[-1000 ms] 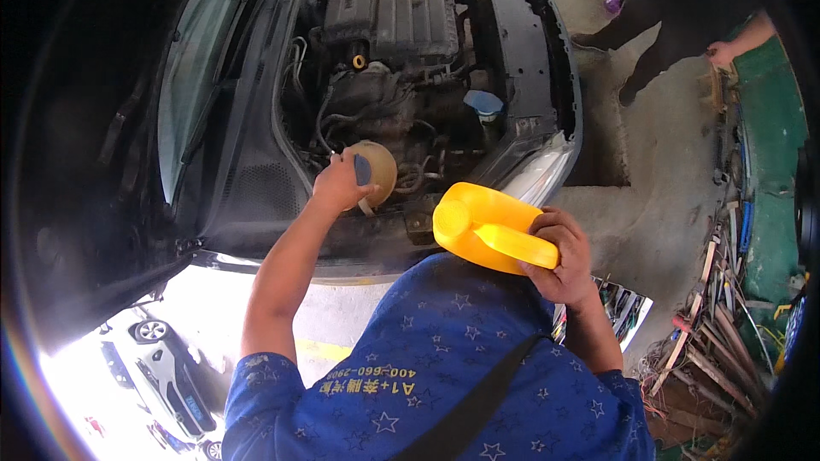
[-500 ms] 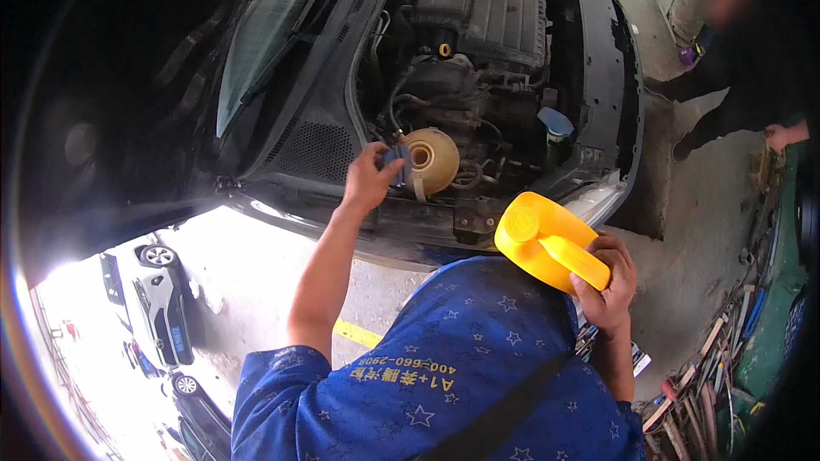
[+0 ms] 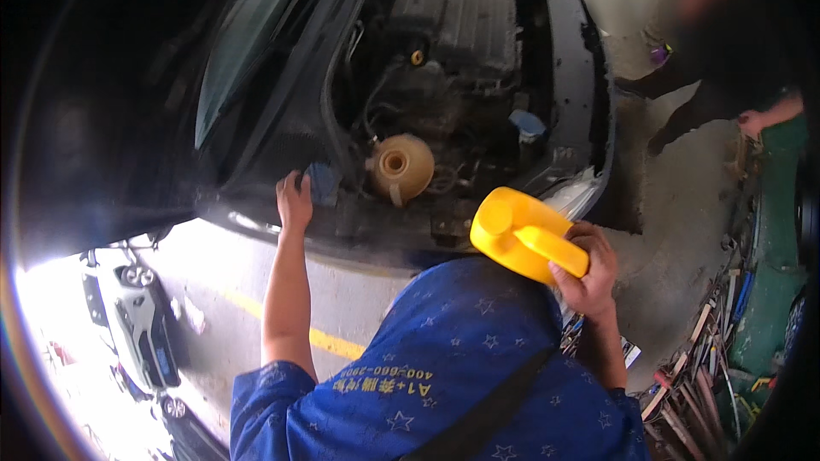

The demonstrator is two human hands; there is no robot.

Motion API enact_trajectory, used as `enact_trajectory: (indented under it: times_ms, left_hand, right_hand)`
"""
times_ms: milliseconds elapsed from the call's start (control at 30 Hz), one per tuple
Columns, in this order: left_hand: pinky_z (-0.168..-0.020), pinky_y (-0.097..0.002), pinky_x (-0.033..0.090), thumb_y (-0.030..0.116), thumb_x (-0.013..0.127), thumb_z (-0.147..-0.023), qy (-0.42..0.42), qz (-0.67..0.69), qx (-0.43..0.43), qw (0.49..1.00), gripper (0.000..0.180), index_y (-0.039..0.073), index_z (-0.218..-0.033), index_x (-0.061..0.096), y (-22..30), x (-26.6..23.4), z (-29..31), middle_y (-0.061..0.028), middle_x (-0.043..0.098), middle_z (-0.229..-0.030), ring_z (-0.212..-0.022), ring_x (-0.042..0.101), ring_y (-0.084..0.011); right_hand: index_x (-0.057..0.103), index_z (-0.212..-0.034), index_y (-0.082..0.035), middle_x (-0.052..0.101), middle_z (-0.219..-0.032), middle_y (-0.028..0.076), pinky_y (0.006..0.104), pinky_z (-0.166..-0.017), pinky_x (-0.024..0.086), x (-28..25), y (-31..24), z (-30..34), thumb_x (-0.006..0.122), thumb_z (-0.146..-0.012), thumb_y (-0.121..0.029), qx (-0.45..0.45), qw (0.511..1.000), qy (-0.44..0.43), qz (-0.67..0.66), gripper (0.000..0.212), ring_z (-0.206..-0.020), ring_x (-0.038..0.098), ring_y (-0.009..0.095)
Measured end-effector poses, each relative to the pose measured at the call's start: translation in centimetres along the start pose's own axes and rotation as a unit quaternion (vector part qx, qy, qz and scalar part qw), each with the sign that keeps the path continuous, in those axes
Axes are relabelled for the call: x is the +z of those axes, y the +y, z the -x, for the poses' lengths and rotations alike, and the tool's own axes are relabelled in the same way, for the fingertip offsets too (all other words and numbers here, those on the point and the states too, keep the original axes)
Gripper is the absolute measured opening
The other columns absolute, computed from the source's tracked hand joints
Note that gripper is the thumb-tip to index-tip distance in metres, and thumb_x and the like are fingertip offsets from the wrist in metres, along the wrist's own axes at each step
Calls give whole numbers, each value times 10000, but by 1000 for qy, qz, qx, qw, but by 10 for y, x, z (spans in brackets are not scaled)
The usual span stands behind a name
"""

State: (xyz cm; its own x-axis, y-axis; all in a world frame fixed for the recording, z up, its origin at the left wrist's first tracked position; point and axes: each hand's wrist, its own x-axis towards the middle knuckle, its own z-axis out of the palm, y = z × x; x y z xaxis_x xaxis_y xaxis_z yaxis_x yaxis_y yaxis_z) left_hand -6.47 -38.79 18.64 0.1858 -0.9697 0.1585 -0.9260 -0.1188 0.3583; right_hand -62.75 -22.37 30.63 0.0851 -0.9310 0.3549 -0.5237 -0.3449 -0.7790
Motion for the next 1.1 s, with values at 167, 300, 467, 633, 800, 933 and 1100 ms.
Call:
enact_trajectory:
  times_ms: [167,300,467,633,800,933,1100]
  left_hand:
    - [-1069,-486,423,384,638,-985,36,-26,-14,999,549,-47,-1318,566,12,11,11,-284,568,-1310,-1265,497,-433]
    - [-1068,-499,422,323,650,-984,162,-73,21,984,508,-43,-1323,556,45,3,11,-265,575,-1289,-1236,526,-420]
    - [-1028,-474,454,185,752,-894,-59,297,138,943,449,1,-1278,608,200,-55,35,-211,598,-1272,-1167,574,-389]
    - [-951,-407,559,467,783,-849,-211,208,493,818,663,137,-1391,592,297,-70,55,-198,548,-1325,-1145,612,-341]
    - [-660,-321,584,472,736,-893,-75,101,674,728,475,75,-1134,634,309,-54,42,-123,627,-962,-815,656,-247]
    - [-560,-315,551,427,694,-936,-74,72,672,734,378,71,-1046,630,317,-61,40,-67,611,-753,-641,629,-215]
    - [-560,-334,556,450,674,-953,-113,-10,509,853,398,60,-1025,640,327,-80,70,-81,643,-763,-642,665,-231]
  right_hand:
    - [642,-971,12,665,-1007,186,404,-854,558,5,-10,1,784,-805,-130,10,999,54,-5,260,-951,678,347]
    - [653,-965,16,673,-982,182,385,-825,554,2,-12,-2,789,-802,-136,17,998,63,-12,261,-906,681,333]
    - [673,-959,10,673,-969,167,362,-822,553,5,-13,-3,788,-811,-152,4,998,64,-22,247,-910,679,303]
    - [656,-968,11,680,-974,179,391,-822,564,8,-26,-12,790,-829,-142,-5,998,39,-40,246,-901,686,330]
    - [648,-955,15,670,-957,181,383,-811,557,17,-22,-9,798,-832,-161,-23,999,19,-37,262,-891,677,329]
    - [633,-940,14,662,-933,180,382,-797,552,24,-25,-6,798,-830,-148,-13,998,33,-44,256,-875,672,333]
    - [636,-958,16,663,-937,186,383,-788,555,29,-31,-9,795,-834,-151,-9,999,32,-34,262,-871,673,334]
